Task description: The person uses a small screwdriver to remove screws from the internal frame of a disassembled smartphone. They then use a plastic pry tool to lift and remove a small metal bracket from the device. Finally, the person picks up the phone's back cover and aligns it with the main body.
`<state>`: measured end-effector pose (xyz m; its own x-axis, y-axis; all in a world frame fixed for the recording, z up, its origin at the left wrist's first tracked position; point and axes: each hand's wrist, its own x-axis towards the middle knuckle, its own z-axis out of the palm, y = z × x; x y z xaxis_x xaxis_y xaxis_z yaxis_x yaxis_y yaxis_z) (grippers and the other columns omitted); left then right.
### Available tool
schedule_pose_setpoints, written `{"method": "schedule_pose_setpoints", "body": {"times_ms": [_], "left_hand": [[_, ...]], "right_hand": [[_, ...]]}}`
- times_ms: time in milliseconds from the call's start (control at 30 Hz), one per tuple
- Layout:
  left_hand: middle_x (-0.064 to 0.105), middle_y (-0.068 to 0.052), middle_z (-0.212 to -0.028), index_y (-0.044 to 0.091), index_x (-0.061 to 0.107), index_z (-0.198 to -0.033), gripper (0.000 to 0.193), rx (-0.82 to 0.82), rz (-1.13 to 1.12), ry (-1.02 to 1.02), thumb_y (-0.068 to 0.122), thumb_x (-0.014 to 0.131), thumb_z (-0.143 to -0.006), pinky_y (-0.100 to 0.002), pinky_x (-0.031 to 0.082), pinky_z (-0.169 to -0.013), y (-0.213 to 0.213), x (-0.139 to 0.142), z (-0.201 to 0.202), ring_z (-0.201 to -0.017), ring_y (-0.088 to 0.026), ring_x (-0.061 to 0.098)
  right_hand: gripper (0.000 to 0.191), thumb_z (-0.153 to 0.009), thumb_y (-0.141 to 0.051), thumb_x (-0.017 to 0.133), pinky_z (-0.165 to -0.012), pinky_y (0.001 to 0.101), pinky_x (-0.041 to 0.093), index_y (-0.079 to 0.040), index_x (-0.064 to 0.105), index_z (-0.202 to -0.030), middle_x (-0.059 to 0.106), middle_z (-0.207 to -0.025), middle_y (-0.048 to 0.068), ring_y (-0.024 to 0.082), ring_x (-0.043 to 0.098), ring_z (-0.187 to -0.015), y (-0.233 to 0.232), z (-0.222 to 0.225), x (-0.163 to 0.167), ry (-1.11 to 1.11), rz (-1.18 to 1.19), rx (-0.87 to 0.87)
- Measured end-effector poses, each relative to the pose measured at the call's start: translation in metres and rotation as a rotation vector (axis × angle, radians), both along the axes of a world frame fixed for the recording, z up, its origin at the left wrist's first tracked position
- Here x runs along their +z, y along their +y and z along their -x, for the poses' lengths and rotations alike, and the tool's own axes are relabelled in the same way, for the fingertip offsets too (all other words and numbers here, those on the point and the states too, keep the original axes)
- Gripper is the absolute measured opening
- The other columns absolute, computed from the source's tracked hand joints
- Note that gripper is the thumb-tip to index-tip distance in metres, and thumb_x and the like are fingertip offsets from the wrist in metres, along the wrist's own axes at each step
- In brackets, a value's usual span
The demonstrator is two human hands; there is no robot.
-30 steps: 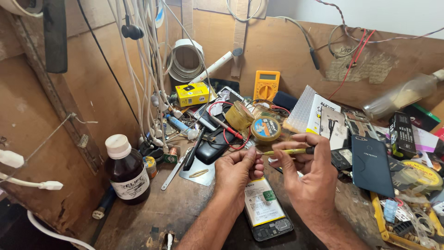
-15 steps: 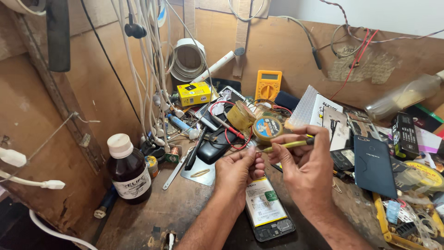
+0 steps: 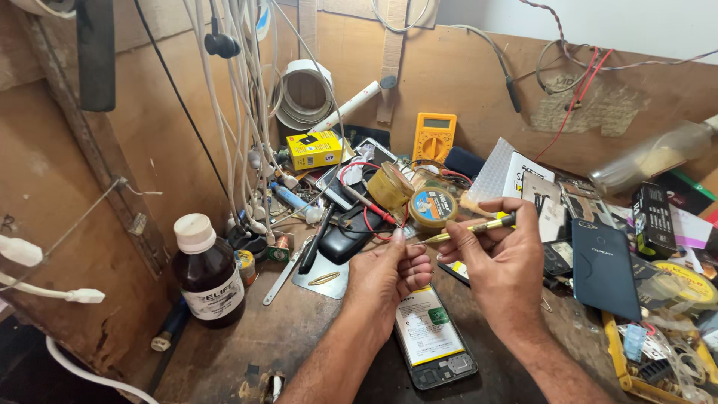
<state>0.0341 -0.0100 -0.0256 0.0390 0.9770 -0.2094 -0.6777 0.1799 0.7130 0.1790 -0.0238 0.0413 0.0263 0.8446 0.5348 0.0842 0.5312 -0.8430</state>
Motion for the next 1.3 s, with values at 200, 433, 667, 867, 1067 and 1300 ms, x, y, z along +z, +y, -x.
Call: {"method": "schedule_pose_setpoints", "body": {"times_ms": [200, 433, 667, 867, 1067, 1300], "left_hand": [[0.072, -0.014, -0.082, -0.008, 0.067, -0.101, 0.047, 0.011, 0.012, -0.022, 0.036, 0.052, -0.104, -0.030, 0.063, -0.063, 0.000, 0.003, 0.000, -0.066, -0.018, 0.070], [0.075, -0.013, -0.082, -0.004, 0.067, -0.104, 0.022, 0.234, -0.109, 0.386, 0.017, 0.061, -0.097, -0.031, 0.061, -0.059, -0.027, 0.023, 0.011, -0.065, -0.020, 0.071], [0.076, -0.011, -0.081, 0.001, 0.070, -0.105, 0.024, 0.386, -0.408, 1.104, 0.002, 0.070, -0.081, -0.036, 0.060, -0.068, -0.053, 0.036, 0.030, -0.072, -0.021, 0.076], [0.075, -0.012, -0.075, 0.003, 0.075, -0.081, 0.015, 0.230, -0.253, 1.244, 0.016, 0.082, -0.076, -0.038, 0.058, -0.070, -0.039, 0.036, 0.033, -0.071, -0.024, 0.076], [0.075, -0.014, -0.074, 0.002, 0.074, -0.075, 0.022, 0.248, -0.253, 1.319, 0.020, 0.087, -0.071, -0.043, 0.057, -0.073, -0.031, 0.027, 0.030, -0.074, -0.029, 0.074], [0.074, -0.014, -0.072, 0.002, 0.074, -0.074, 0.022, 0.254, -0.264, 1.333, 0.019, 0.087, -0.072, -0.044, 0.057, -0.072, -0.031, 0.028, 0.029, -0.074, -0.030, 0.074]], "right_hand": [[0.039, -0.094, 0.001, 0.066, -0.064, 0.0335, 0.066, 0.001, 0.039, -0.121, 0.073, -0.091, 0.022, 0.021, 0.074, -0.071, 0.001, -0.003, -0.001, 0.027, 0.030, -0.017], [0.042, -0.093, -0.002, 0.065, -0.069, 0.0365, 0.067, 0.000, 0.037, -0.125, 0.074, -0.094, 0.021, 0.023, 0.077, -0.076, -0.004, -0.007, 0.005, 0.031, 0.078, 0.012], [0.040, -0.091, 0.002, 0.066, -0.075, 0.0312, 0.065, 0.000, 0.044, -0.125, 0.071, -0.096, 0.013, 0.018, 0.076, -0.085, -0.008, -0.002, 0.003, -0.252, 0.076, 0.084], [0.042, -0.089, 0.003, 0.065, -0.074, 0.0282, 0.064, -0.003, 0.047, -0.126, 0.070, -0.095, 0.011, 0.015, 0.077, -0.086, -0.014, 0.000, 0.000, -0.360, 0.070, 0.087], [0.040, -0.089, 0.003, 0.066, -0.076, 0.0292, 0.066, -0.002, 0.047, -0.125, 0.071, -0.096, 0.012, 0.016, 0.076, -0.088, -0.015, -0.001, -0.004, -0.320, 0.105, 0.114], [0.040, -0.089, 0.001, 0.067, -0.078, 0.0298, 0.065, -0.003, 0.047, -0.125, 0.072, -0.096, 0.012, 0.017, 0.077, -0.089, -0.017, -0.002, -0.004, -0.344, 0.101, 0.099]]}}
